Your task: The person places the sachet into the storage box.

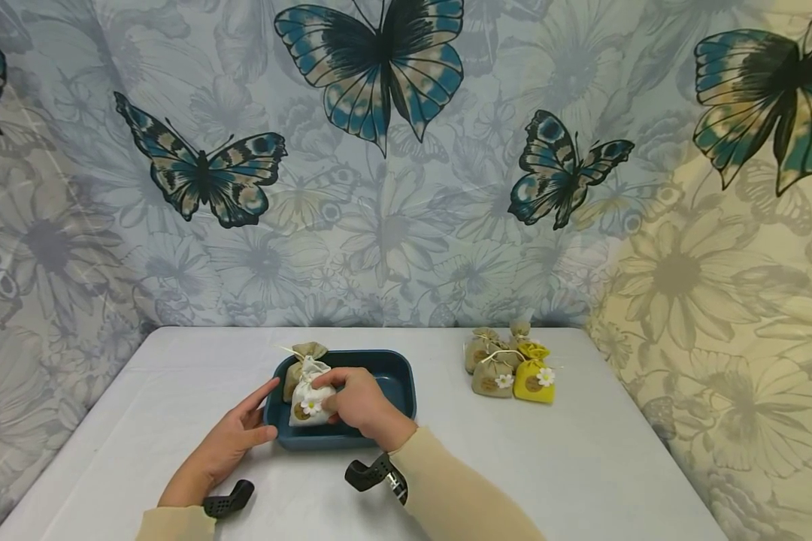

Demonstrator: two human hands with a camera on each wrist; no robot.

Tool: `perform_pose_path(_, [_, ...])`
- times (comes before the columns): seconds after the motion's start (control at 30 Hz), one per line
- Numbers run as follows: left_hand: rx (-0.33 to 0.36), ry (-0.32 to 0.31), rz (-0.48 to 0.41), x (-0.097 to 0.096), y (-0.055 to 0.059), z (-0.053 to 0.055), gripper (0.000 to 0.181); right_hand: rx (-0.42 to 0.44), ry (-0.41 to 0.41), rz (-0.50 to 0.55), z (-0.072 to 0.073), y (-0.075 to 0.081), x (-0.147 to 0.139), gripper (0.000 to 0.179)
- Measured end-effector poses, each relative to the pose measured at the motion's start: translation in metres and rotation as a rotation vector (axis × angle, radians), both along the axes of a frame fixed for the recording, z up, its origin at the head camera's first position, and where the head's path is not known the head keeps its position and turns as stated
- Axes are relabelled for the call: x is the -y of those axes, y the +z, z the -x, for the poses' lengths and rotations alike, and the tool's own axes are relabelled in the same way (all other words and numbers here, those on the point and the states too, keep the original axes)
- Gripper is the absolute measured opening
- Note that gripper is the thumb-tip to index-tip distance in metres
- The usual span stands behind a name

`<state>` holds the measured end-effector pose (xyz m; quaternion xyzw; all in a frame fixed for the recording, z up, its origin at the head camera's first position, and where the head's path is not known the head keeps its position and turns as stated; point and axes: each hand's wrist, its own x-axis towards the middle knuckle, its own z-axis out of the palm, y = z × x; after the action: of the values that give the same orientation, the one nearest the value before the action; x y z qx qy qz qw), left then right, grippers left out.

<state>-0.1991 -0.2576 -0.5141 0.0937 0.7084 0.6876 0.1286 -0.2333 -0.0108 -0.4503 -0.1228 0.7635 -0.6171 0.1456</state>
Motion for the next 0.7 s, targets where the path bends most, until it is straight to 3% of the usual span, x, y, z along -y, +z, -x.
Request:
perform_pose_path(0.37, [-0.005, -0.01, -0.018, 0.0004, 0.001, -0.0004, 0.082, 0.029, 0.029, -0.037, -0.001, -0.0022, 0.0075, 0.036])
perform_pose_path(0.6, [-0.018, -0.023, -0.034, 0.0005, 0.0011, 0.0001, 0.083, 0.036, 0.142, -0.101, 0.0055, -0.0079, 0.0046, 0.036])
perform_pose_path(0.7, [-0.028, -0.019, -0.022, 0.0006, 0.0011, 0.0001, 0.083, 0.065, 0.108, -0.071, 0.0074, -0.0079, 0.0024, 0.032])
